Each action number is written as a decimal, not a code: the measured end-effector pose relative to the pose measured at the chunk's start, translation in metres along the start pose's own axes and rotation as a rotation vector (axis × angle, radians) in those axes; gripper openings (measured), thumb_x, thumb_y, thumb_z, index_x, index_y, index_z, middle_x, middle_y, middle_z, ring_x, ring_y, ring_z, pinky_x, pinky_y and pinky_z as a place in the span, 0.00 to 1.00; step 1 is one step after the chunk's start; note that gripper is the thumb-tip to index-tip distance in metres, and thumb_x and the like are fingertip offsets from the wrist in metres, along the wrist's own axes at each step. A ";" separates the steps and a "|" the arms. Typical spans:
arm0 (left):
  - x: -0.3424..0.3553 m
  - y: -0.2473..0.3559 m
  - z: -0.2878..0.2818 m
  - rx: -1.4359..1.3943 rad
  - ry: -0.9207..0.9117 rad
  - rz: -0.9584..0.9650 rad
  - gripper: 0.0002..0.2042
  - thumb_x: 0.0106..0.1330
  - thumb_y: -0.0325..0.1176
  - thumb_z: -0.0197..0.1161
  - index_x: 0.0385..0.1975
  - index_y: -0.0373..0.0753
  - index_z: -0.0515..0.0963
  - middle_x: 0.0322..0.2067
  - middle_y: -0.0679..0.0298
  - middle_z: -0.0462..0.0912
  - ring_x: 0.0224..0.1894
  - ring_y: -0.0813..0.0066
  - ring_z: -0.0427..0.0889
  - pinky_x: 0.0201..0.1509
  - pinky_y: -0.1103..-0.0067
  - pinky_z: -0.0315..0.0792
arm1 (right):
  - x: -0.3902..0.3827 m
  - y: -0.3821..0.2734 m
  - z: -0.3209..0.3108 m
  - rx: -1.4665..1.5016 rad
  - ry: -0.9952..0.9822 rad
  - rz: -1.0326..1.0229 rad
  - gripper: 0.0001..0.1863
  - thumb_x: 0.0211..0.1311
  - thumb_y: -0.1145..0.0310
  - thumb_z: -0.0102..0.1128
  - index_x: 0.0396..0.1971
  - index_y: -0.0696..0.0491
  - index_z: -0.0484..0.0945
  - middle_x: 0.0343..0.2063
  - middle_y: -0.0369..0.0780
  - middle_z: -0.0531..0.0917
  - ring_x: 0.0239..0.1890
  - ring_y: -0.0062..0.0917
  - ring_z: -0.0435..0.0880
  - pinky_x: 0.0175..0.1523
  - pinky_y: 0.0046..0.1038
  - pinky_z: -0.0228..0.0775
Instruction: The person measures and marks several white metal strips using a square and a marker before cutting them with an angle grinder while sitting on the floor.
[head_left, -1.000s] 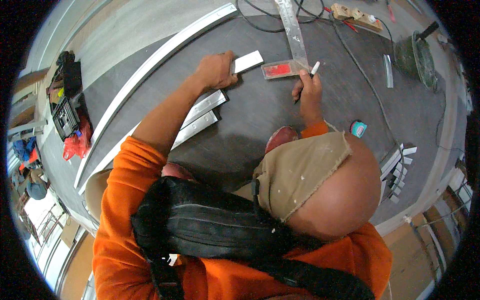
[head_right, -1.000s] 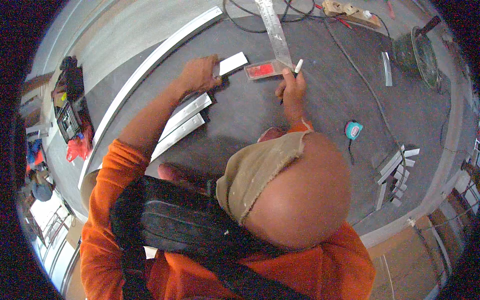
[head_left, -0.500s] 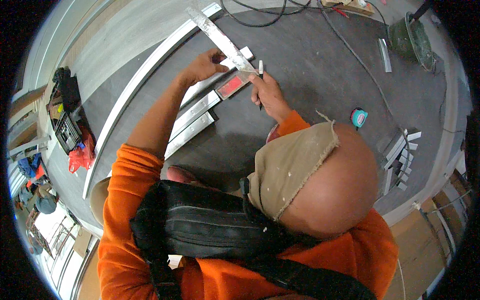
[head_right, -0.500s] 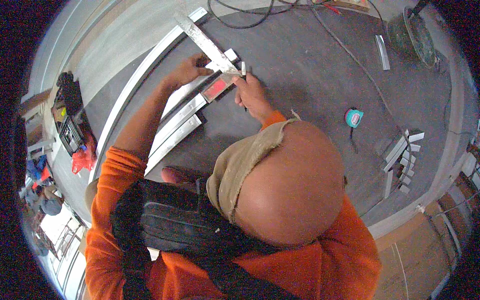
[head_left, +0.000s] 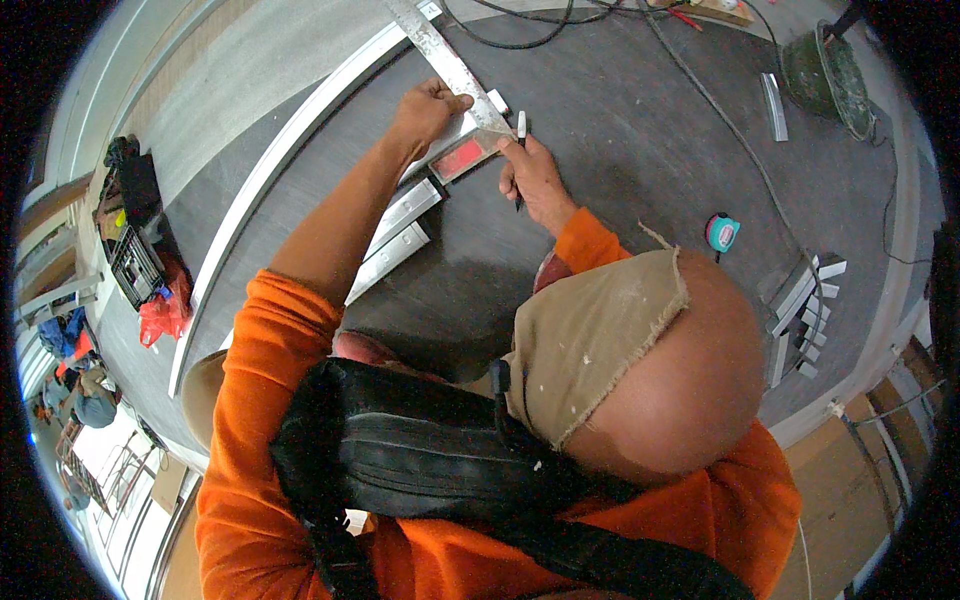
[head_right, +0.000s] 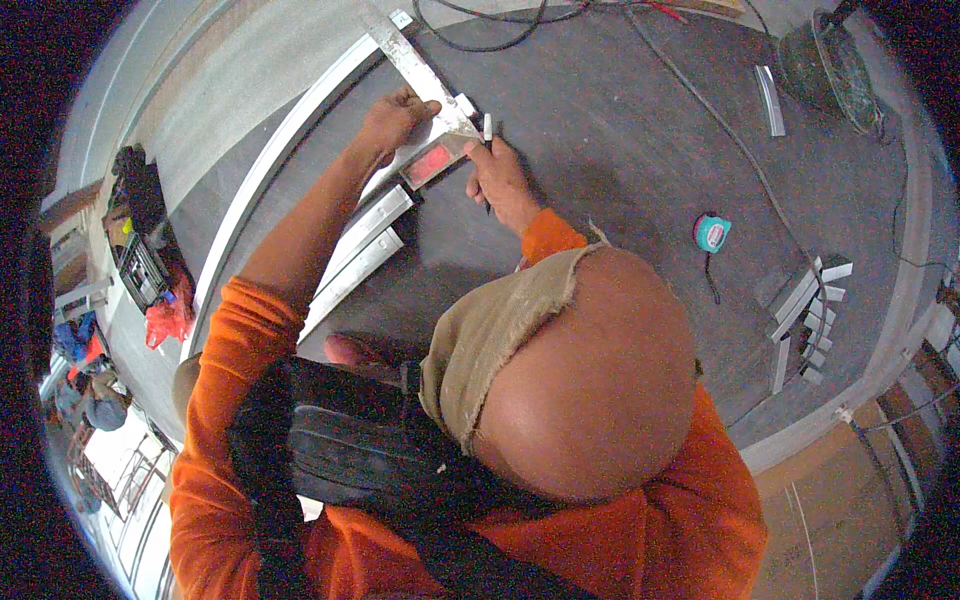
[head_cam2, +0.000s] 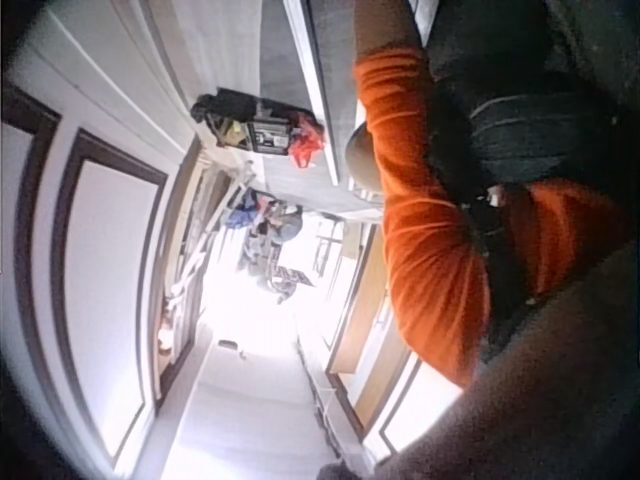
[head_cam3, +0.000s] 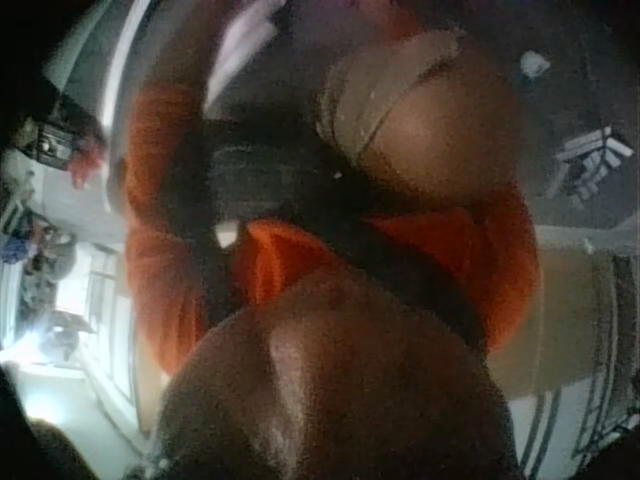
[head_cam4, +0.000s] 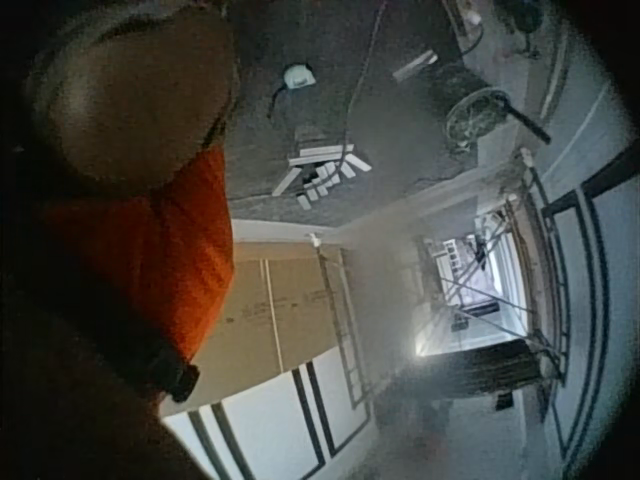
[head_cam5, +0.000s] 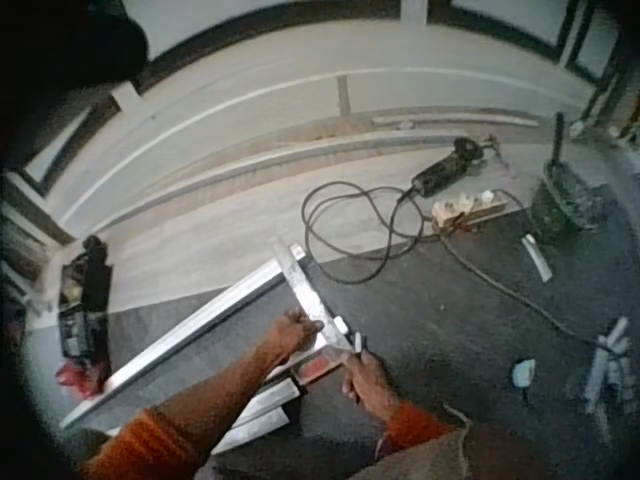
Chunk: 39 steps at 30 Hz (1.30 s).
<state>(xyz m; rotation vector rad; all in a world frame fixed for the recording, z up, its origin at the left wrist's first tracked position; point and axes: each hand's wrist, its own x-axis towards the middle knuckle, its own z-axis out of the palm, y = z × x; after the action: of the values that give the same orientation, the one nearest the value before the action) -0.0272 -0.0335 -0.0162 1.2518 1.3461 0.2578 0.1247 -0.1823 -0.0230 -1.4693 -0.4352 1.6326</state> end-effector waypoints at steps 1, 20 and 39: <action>0.001 -0.001 0.000 0.015 0.011 -0.007 0.14 0.64 0.36 0.70 0.43 0.35 0.81 0.33 0.66 0.84 0.31 0.79 0.77 0.35 0.78 0.71 | 0.000 0.000 0.001 0.005 0.002 0.000 0.16 0.71 0.59 0.52 0.47 0.56 0.75 0.16 0.36 0.76 0.13 0.21 0.73 0.18 0.26 0.63; 0.003 0.004 0.004 -0.070 0.041 0.005 0.11 0.57 0.33 0.75 0.33 0.34 0.82 0.24 0.69 0.79 0.24 0.81 0.71 0.27 0.79 0.66 | -0.002 -0.004 -0.003 0.056 -0.022 -0.039 0.18 0.72 0.57 0.54 0.48 0.58 0.75 0.18 0.36 0.77 0.15 0.22 0.77 0.19 0.23 0.66; 0.001 0.011 -0.004 0.038 -0.005 -0.023 0.11 0.60 0.37 0.73 0.34 0.36 0.83 0.28 0.66 0.83 0.27 0.79 0.76 0.32 0.78 0.70 | -0.010 -0.086 -0.021 -0.516 0.224 -0.602 0.15 0.70 0.59 0.57 0.42 0.54 0.85 0.31 0.39 0.87 0.32 0.25 0.84 0.38 0.27 0.74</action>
<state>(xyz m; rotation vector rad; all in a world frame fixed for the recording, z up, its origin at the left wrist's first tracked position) -0.0242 -0.0264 -0.0071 1.2664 1.3658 0.2136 0.1746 -0.1478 0.0423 -1.6495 -1.1070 0.8982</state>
